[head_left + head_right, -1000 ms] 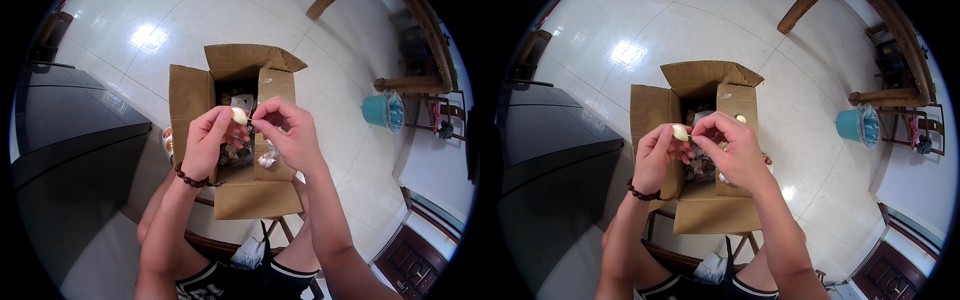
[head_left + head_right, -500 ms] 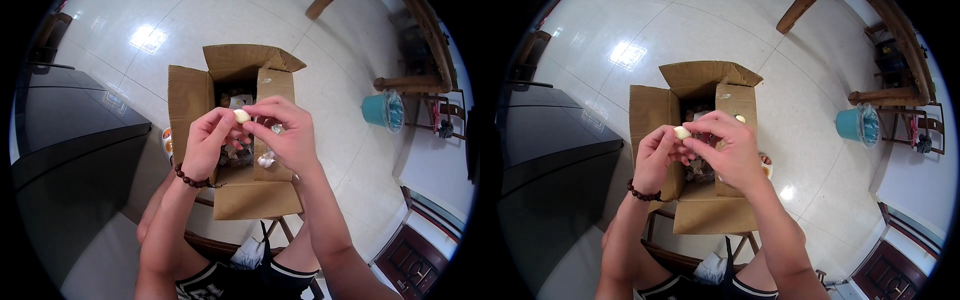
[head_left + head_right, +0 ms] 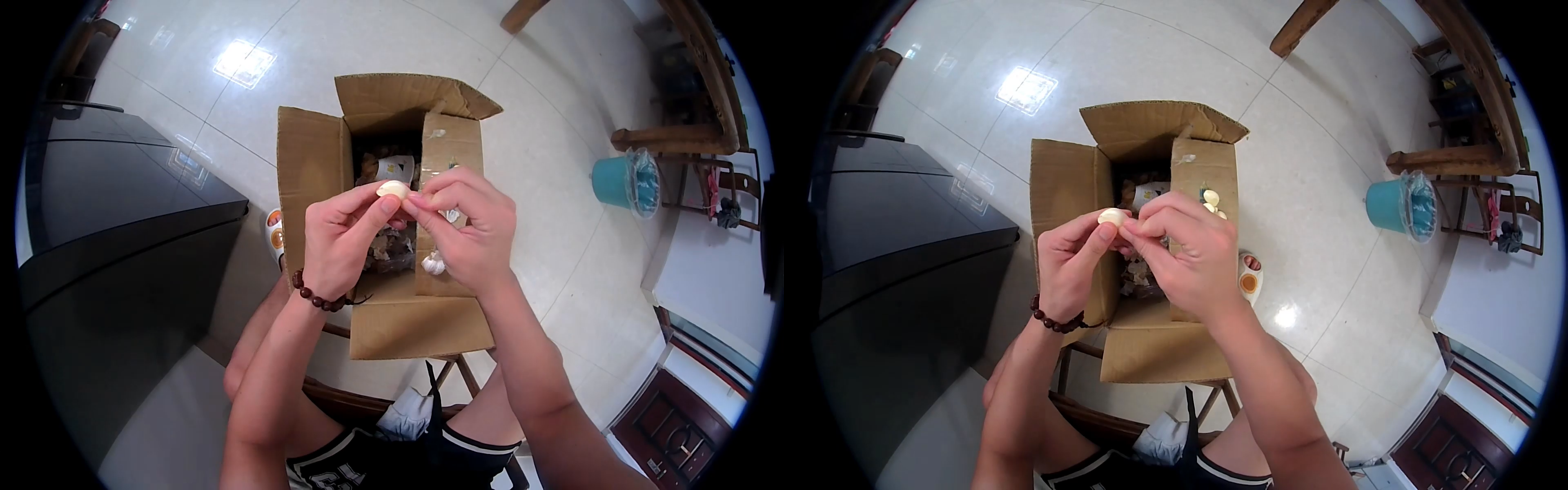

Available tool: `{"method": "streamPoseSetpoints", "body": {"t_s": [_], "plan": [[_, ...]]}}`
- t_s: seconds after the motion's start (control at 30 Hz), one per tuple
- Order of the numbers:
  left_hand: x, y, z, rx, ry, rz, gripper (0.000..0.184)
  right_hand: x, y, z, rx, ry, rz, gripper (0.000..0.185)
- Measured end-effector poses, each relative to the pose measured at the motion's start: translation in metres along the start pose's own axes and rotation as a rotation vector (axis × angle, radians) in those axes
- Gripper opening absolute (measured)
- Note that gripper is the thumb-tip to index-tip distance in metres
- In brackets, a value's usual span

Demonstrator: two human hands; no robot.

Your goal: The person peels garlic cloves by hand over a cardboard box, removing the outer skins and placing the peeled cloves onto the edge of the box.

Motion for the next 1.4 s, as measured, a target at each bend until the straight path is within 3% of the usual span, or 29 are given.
{"method": "streamPoseSetpoints", "body": {"t_s": [0.1, 0.17, 0.2, 0.27, 0.37, 0.43, 0.57, 0.77, 0.83, 0.9, 0.97, 1.07, 1.4], "plan": [[-0.001, -0.001, -0.001, -0.051, 0.011, 0.022, 0.028, 0.002, -0.002, 0.003, 0.047, -0.052, 0.003, 0.009], [0.0, -0.005, 0.0, -0.099, 0.008, 0.04, 0.028, 0.007, -0.001, 0.008, 0.232, -0.173, 0.049, 0.02], [0.002, -0.007, 0.006, 0.001, -0.062, 0.05, 0.027, 0.006, 0.001, 0.011, 0.231, -0.172, 0.048, 0.02], [0.001, -0.006, 0.011, 0.102, -0.129, 0.061, 0.026, 0.001, -0.003, 0.021, 0.191, -0.202, -0.119, 0.035], [-0.001, 0.0, 0.013, 0.344, -0.17, 0.104, 0.027, -0.002, -0.012, 0.022, 0.358, -0.36, -0.01, 0.036], [-0.004, -0.002, 0.029, 0.613, -0.349, 0.13, 0.032, -0.003, -0.015, 0.025, 0.471, -0.445, -0.026, 0.03], [-0.006, -0.01, 0.042, 0.751, -0.511, 0.167, 0.033, -0.007, -0.021, 0.029, 0.64, -0.554, 0.013, 0.016], [-0.01, -0.008, 0.028, 0.445, -0.332, 0.213, 0.027, -0.008, -0.023, 0.028, 0.684, -0.442, 0.065, 0.003], [-0.009, -0.006, 0.014, 0.099, -0.241, 0.234, 0.027, -0.008, -0.022, 0.025, 0.656, -0.441, 0.075, 0.005], [-0.005, -0.003, 0.009, -0.054, -0.205, 0.225, 0.027, -0.008, -0.02, 0.025, 0.627, -0.441, 0.082, 0.009], [-0.001, 0.002, -0.002, -0.213, -0.106, 0.161, 0.025, -0.001, -0.014, 0.01, 0.255, -0.13, 0.016, 0.026], [-0.001, -0.006, -0.003, -0.458, -0.055, 0.06, 0.025, -0.001, -0.012, 0.008, 0.217, -0.147, -0.041, 0.039], [-0.004, -0.01, -0.01, -0.726, 0.126, -0.077, 0.028, -0.002, -0.007, 0.007, 0.27, -0.077, -0.048, 0.023]]}}
Point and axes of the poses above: each hand's wrist, its own x-axis towards the middle knuckle, its own y-axis out of the back of the hand, z = x × y, the point moved 6 cm from there along x, towards the middle knuckle, and after that the axes turned 3 degrees about -y, right-handed, at the moved point
